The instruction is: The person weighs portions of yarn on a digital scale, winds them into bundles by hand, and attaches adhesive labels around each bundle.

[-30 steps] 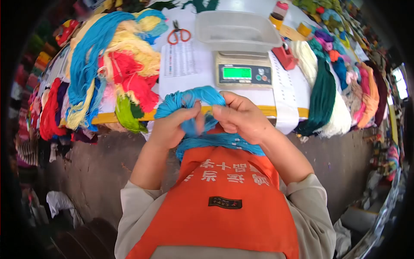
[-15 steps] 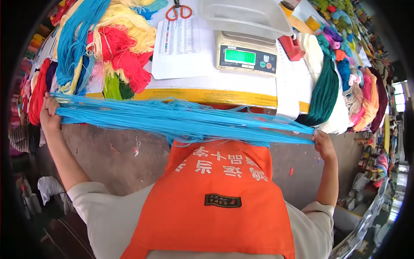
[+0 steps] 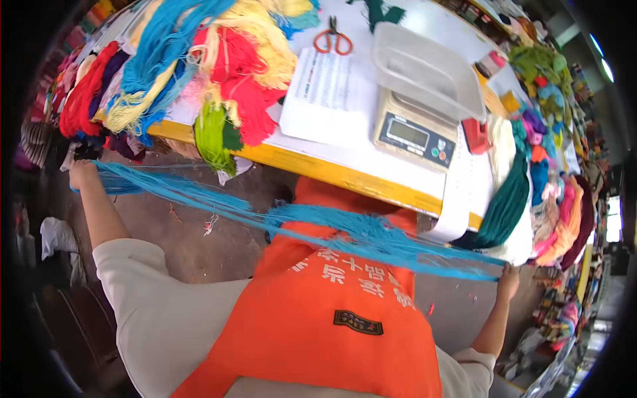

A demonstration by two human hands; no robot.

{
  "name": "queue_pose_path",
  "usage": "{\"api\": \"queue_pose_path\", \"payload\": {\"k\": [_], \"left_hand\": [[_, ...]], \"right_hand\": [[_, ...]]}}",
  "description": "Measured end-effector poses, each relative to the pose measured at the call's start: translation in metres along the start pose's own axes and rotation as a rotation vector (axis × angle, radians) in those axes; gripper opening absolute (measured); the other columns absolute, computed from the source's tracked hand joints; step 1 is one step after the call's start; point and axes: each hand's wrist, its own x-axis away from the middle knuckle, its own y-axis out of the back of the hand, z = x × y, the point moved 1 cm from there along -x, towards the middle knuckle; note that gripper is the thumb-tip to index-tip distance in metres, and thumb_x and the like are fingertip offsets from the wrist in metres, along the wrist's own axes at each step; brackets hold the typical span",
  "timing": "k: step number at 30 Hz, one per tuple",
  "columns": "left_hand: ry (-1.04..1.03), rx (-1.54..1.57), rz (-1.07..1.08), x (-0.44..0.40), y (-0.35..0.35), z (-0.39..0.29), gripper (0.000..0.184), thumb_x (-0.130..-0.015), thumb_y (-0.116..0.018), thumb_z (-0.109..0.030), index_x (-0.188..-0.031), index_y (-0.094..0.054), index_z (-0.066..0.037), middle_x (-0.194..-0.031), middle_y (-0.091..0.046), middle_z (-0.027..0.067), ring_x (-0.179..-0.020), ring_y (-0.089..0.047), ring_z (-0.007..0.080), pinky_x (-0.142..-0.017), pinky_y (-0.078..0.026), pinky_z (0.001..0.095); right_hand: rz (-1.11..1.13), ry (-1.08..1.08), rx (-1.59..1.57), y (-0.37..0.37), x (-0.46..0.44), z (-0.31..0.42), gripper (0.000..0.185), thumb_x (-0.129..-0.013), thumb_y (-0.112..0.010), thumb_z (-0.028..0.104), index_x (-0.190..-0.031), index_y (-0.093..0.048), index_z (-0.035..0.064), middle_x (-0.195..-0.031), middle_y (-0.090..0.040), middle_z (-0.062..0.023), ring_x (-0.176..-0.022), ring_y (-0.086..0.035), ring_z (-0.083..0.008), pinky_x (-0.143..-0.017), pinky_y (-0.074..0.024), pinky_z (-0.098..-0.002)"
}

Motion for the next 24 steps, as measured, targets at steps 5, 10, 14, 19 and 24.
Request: {"api": "queue_pose_path", "payload": {"k": [5,10,14,19,24], "left_hand": [[-0.263,-0.707,-0.579,-0.014,-0.064,0.007,0.031,-0.099,-0.039,-0.018,-0.115,-0.064,-0.009,-0.102,-0.062,0.0036,-0.090,-0.057,0.0151,-0.077,-0.046,0.0304],[0.079,-2.709,-0.378,0.156,0.177,-0.053,0.021,-0.100,-0.052,-0.008,-0.115,-0.054,0.007,-0.084,-0.049,0.0046,-0.061,-0.039,0.0084,-0.048,-0.028,0.0220],[0.082,-2.671,-0.572,0.240,0.267,-0.098,0.030,-0.104,-0.047,-0.009,-0.129,-0.048,0.007,-0.095,-0.050,0.0085,-0.068,-0.041,0.0090,-0.051,-0.032,0.0203],[0.440,-3.339,-0.267,0.307,0.332,-0.107,0.027,-0.108,-0.041,-0.022,-0.115,-0.055,-0.001,-0.066,-0.042,-0.0010,-0.050,-0.032,0.0057,-0.048,-0.025,0.0223],[0.781,-3.256,-0.323,0.320,0.334,-0.098,0.023,-0.106,-0.044,-0.019,-0.114,-0.056,-0.001,-0.068,-0.045,-0.0018,-0.048,-0.031,0.0030,-0.046,-0.023,0.0212]], "right_hand": [[0.421,0.002,-0.269,0.024,0.001,0.021,0.031,-0.096,-0.057,0.034,-0.087,-0.065,0.0049,-0.067,-0.060,-0.0060,-0.051,-0.051,-0.0167,-0.045,-0.0395,-0.0311],[0.539,0.325,-1.181,0.156,0.048,0.164,0.034,-0.096,-0.064,0.033,-0.113,-0.060,0.0039,-0.069,-0.055,0.0006,-0.048,-0.044,-0.0048,-0.041,-0.0339,-0.0206],[0.465,0.806,-1.678,0.274,0.016,0.268,0.030,-0.105,-0.048,0.027,-0.117,-0.056,0.0001,-0.077,-0.053,-0.0003,-0.071,-0.055,-0.0130,-0.103,-0.0447,-0.0395],[0.312,1.409,-1.624,0.419,-0.038,0.389,0.015,-0.098,-0.049,0.017,-0.099,-0.057,0.0039,-0.086,-0.055,-0.0067,-0.087,-0.054,-0.0217,-0.095,-0.0415,-0.0435],[-0.149,1.638,-1.481,0.490,-0.052,0.485,0.019,-0.094,-0.056,0.023,-0.081,-0.055,0.0078,-0.072,-0.049,-0.0030,-0.068,-0.048,-0.0206,-0.075,-0.0465,-0.0383]]}}
